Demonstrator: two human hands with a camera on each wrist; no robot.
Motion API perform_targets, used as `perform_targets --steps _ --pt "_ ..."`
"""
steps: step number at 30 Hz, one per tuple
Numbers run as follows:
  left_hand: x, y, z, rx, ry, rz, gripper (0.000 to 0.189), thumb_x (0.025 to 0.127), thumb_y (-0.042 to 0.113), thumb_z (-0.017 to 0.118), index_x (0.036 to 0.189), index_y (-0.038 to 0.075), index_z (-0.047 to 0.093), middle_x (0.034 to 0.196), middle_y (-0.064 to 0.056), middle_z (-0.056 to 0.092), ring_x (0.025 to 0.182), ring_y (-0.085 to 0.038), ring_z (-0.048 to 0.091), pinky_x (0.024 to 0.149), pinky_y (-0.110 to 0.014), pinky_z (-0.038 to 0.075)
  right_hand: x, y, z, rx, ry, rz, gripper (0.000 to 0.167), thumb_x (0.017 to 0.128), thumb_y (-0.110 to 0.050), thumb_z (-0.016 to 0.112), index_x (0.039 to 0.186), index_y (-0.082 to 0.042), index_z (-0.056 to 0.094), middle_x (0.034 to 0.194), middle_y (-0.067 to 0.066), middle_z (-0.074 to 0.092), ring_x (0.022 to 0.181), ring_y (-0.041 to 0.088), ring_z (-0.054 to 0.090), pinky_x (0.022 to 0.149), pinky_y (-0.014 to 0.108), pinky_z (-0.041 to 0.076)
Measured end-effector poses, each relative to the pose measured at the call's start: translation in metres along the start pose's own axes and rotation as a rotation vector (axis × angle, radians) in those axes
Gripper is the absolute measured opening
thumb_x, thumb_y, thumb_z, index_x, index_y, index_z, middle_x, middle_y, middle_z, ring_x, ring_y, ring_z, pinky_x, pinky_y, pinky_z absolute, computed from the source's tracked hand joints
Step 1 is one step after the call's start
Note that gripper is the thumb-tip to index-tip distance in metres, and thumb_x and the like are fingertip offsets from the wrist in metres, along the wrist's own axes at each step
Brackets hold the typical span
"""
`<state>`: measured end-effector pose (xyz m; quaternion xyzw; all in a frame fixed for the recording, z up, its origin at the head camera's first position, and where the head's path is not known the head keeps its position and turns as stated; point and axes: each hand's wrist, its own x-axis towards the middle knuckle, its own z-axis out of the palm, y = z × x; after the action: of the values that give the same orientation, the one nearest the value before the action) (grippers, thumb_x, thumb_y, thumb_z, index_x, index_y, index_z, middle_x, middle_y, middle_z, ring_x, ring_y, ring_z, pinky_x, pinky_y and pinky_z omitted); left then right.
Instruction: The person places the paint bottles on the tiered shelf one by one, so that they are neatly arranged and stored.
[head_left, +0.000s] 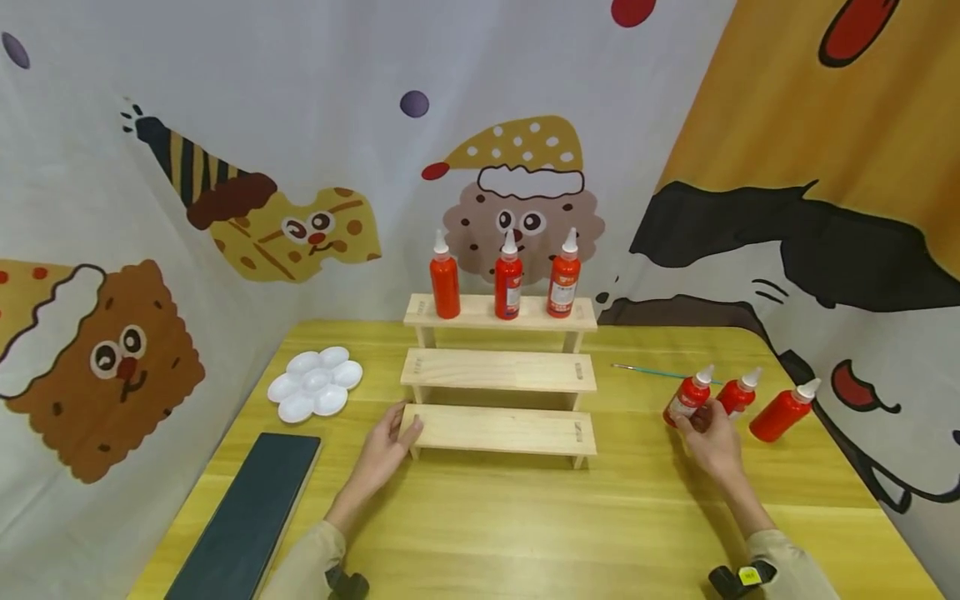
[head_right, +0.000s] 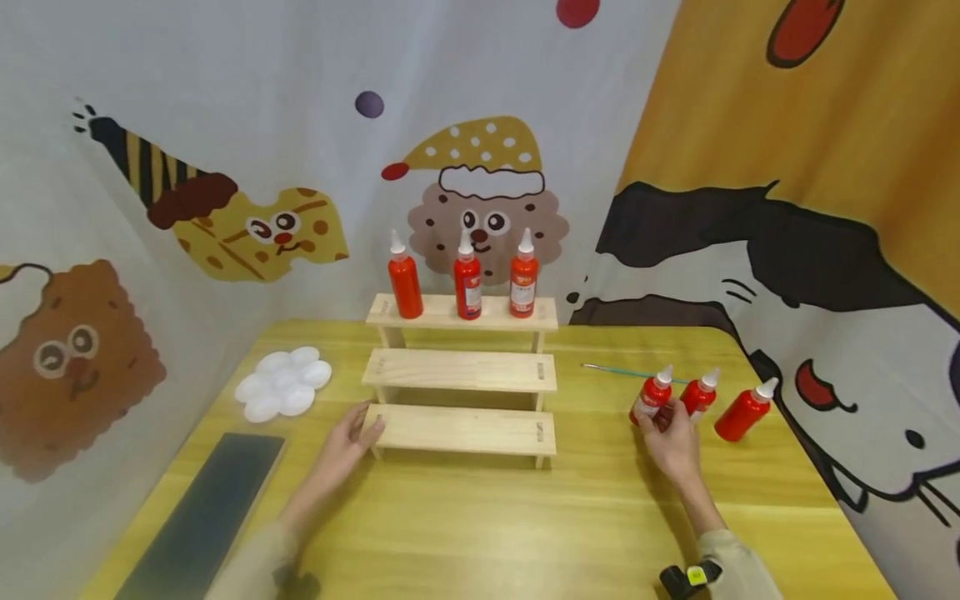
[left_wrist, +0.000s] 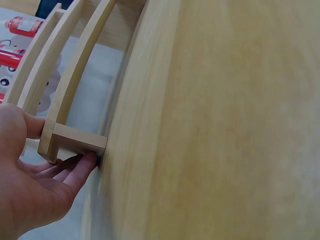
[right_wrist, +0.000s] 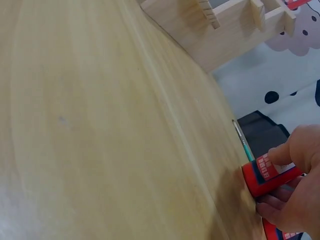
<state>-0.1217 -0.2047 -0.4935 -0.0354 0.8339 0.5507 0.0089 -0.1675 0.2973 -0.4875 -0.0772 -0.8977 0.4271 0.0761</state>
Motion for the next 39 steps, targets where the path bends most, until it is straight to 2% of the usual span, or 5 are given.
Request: perform_targets --steps 9,18,22,27,39 --pt "0.001 0.002 0.003 0.006 0.005 -0.002 0.07 0.104 0.037 0.058 0.155 -0.004 0.032 0.159 -0.033 0.031 0.147 -0.046 0.033 0.122 -0.052 0.032 0.002 0.002 -0.001 -0.033 0.048 -0.052 0.044 0.099 -0.013 0.062 0.132 0.011 0.045 0.127 0.04 0.059 0.115 0.05 0.062 0.068 -0.003 0.032" --pt "0.002 0.004 0.0 0.013 -0.001 0.0 0.068 0.105 0.036 0.057 0.155 -0.003 0.032 0.158 -0.032 0.033 0.147 -0.044 0.034 0.122 -0.052 0.033 0.007 -0.017 -0.008 0.035 0.092 -0.143 0.043 0.098 -0.009 0.064 0.133 0.01 0.048 0.125 0.038 0.061 0.109 0.03 0.067 0.077 -0.005 0.041" --pt "0.003 0.003 -0.001 0.025 -0.002 0.004 0.066 0.105 0.035 0.057 0.155 -0.002 0.033 0.158 -0.032 0.034 0.147 -0.044 0.035 0.122 -0.052 0.034 0.008 -0.041 -0.012 0.01 0.071 -0.16 0.046 0.101 -0.018 0.063 0.136 0.008 0.048 0.129 0.035 0.061 0.118 0.047 0.063 0.087 0.017 0.058" --pt "0.003 0.004 -0.002 0.028 -0.014 0.002 0.065 0.106 0.032 0.056 0.155 -0.003 0.033 0.158 -0.032 0.033 0.147 -0.044 0.034 0.121 -0.052 0.034 0.009 -0.073 -0.013 0.019 0.052 -0.196 0.047 0.101 -0.021 0.063 0.137 0.006 0.047 0.131 0.032 0.061 0.121 0.049 0.061 0.099 0.047 0.054" --pt "0.002 0.006 -0.002 0.023 -0.02 -0.009 0.066 0.105 0.034 0.056 0.155 -0.002 0.033 0.159 -0.032 0.032 0.148 -0.044 0.034 0.122 -0.052 0.033 0.012 -0.133 0.008 0.161 -0.047 -0.321 0.047 0.1 -0.012 0.064 0.14 0.006 0.045 0.136 0.031 0.058 0.122 0.046 0.061 0.105 0.055 0.05"
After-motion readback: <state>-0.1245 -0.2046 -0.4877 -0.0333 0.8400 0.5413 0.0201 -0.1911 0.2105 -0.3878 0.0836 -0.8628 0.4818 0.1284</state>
